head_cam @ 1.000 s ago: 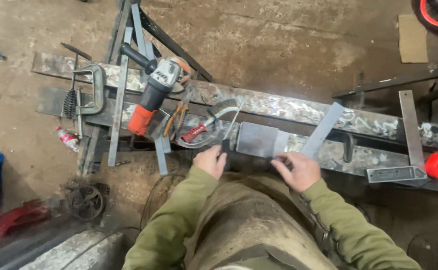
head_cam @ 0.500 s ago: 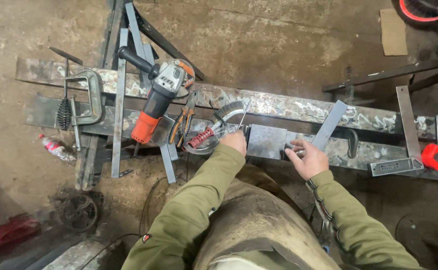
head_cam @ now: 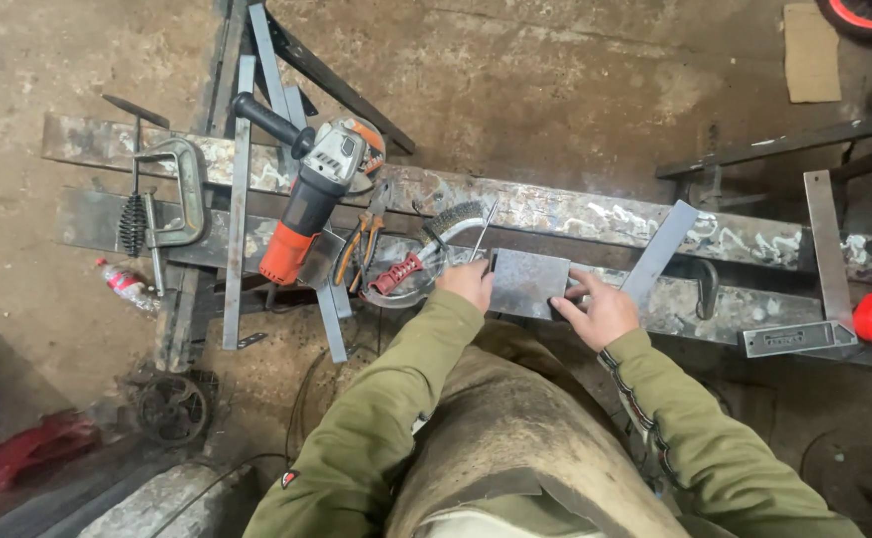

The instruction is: Measuring and inspecting metal plates and components on a workshop workbench using a tape measure and metal rulers.

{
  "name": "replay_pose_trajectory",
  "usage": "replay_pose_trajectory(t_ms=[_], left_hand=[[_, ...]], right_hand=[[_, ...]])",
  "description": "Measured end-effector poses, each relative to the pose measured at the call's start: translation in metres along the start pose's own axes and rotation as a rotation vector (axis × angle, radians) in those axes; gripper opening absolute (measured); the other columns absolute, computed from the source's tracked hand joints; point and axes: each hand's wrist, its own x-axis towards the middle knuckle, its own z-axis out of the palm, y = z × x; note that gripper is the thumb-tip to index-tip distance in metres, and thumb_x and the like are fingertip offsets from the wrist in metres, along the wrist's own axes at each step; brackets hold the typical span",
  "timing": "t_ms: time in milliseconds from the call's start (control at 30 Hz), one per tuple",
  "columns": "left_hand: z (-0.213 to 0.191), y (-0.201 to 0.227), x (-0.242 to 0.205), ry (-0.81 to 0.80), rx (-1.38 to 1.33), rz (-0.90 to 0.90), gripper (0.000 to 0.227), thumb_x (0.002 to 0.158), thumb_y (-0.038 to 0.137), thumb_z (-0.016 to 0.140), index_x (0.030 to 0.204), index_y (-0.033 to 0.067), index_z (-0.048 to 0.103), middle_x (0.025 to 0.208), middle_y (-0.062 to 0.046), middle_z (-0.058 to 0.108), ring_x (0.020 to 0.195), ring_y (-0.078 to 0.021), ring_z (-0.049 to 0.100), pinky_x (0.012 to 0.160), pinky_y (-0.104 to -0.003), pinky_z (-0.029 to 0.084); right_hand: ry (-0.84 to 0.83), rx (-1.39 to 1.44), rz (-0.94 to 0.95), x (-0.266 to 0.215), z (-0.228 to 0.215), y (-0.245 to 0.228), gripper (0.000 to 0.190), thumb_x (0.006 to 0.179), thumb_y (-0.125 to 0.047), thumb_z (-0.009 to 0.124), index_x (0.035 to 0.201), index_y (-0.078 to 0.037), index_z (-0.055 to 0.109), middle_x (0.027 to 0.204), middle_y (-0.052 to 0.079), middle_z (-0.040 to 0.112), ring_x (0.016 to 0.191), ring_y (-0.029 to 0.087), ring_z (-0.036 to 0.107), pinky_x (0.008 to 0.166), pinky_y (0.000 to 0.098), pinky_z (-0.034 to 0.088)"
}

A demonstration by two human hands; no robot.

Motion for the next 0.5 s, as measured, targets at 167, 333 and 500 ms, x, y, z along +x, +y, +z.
replay_pose_trajectory(t_ms=[167, 333, 500], left_hand=[[0.007, -0.005, 0.000, 0.026, -0.028, 0.040, 0.033, 0.092, 0.033, 0.068, 0.117, 0.0129, 0.073, 0.099, -0.020, 0.074, 0.094, -0.0418, 0.069, 0.085, -0.052, 0.055], [0.001, -0.002, -0.006, 0.027, -0.063, 0.039, 0.036, 0.092, 0.032, 0.068, 0.122, 0.0125, 0.072, 0.104, -0.020, 0.073, 0.097, -0.0418, 0.069, 0.086, -0.051, 0.055], [0.001, -0.007, -0.015, -0.005, -0.142, -0.002, 0.039, 0.094, 0.031, 0.066, 0.127, 0.0113, 0.070, 0.114, -0.020, 0.072, 0.104, -0.0419, 0.068, 0.092, -0.048, 0.054]], right_hand=[[-0.041, 0.001, 0.007, 0.003, 0.001, -0.001, 0.061, 0.086, -0.040, 0.074, 0.140, -0.016, 0.060, 0.102, 0.007, 0.079, 0.091, 0.033, 0.074, 0.080, 0.0439, 0.057], [-0.051, 0.044, 0.013, 0.003, 0.003, 0.001, 0.060, 0.087, -0.039, 0.073, 0.140, -0.015, 0.060, 0.102, 0.009, 0.079, 0.092, 0.032, 0.074, 0.082, 0.0425, 0.057], [-0.047, 0.066, -0.004, 0.003, 0.009, 0.006, 0.059, 0.088, -0.038, 0.072, 0.139, -0.010, 0.061, 0.100, 0.012, 0.079, 0.094, 0.033, 0.074, 0.084, 0.0418, 0.057]])
